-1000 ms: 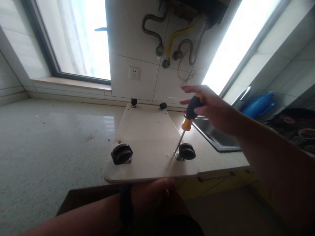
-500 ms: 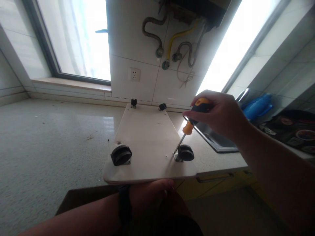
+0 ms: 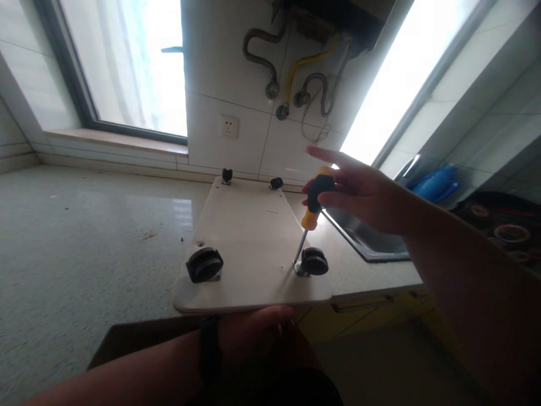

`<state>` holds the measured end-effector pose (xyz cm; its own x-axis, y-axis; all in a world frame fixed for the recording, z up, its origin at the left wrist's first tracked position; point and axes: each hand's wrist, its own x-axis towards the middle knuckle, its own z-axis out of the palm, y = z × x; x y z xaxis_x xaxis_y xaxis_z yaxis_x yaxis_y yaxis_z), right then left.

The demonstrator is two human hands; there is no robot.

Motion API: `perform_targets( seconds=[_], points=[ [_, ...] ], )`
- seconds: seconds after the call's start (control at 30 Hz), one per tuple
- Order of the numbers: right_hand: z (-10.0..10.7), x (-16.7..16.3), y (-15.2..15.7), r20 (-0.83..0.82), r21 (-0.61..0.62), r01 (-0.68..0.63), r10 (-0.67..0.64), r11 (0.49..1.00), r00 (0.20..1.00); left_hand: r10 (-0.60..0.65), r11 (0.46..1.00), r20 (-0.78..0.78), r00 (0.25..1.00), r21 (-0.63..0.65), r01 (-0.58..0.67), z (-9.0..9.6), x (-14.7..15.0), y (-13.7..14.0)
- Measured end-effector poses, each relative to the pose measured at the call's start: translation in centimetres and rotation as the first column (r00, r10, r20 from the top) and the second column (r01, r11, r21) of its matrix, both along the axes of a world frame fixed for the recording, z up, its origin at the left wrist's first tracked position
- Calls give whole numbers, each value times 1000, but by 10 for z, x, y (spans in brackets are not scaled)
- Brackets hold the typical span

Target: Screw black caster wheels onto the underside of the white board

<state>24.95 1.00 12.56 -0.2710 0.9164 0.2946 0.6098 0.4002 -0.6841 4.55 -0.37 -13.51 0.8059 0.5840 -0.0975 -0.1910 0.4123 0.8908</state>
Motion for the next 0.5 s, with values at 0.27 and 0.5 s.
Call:
perform_targets(
  seconds=[0.27, 0.5],
  points=[
    [-10, -6, 4, 338, 575, 367, -621, 731, 707, 52, 998, -45, 998, -43, -54, 1, 2, -1],
    [-16, 11, 11, 161, 264, 144, -191, 954, 968, 68, 998, -79, 995, 14, -67, 9, 3, -1]
  ],
)
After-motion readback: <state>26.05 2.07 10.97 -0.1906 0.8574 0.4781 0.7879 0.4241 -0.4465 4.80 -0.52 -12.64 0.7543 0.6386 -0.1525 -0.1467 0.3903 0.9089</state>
